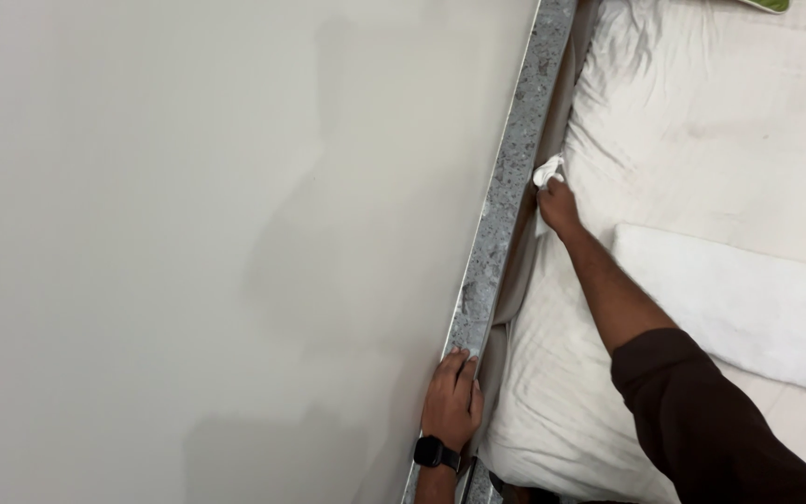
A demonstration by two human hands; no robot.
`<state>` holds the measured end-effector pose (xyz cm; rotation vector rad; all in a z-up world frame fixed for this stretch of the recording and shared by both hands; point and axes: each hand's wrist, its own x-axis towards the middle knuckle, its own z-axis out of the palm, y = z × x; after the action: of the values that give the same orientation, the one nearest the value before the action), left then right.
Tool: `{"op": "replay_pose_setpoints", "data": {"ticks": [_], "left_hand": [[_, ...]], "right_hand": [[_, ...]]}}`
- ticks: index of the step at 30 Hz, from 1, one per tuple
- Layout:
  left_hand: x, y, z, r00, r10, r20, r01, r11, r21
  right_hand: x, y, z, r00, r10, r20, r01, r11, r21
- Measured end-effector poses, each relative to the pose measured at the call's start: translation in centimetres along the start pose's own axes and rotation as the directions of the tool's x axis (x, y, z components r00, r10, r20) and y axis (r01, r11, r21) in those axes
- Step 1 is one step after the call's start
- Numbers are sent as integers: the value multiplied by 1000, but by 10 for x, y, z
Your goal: The person cleans a wall section adjacent to a bed using a white cloth. They wipe the wall surface repeatedly, then briefly adjust a pillow on the bed before resuming the cleaning task on the wall.
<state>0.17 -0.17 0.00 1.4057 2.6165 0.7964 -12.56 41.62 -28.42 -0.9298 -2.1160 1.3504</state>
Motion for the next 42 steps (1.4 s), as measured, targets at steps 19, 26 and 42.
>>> {"op": "replay_pose_setpoints", "data": {"ticks": [19, 26, 42], "left_hand": [[-11, -5, 2, 998, -1, 61, 0, 1000, 7], [-5, -2, -1, 998, -14, 61, 13, 1000, 24], [3, -5, 0, 998, 62, -26, -61, 998, 23]], "right_hand": [[-69, 180, 79, 948, 230, 220, -186, 961, -204], [-224, 161, 106, 935, 293, 199, -249, 943, -219], [-340, -93, 43, 968, 212, 136, -252, 821, 513]]}}
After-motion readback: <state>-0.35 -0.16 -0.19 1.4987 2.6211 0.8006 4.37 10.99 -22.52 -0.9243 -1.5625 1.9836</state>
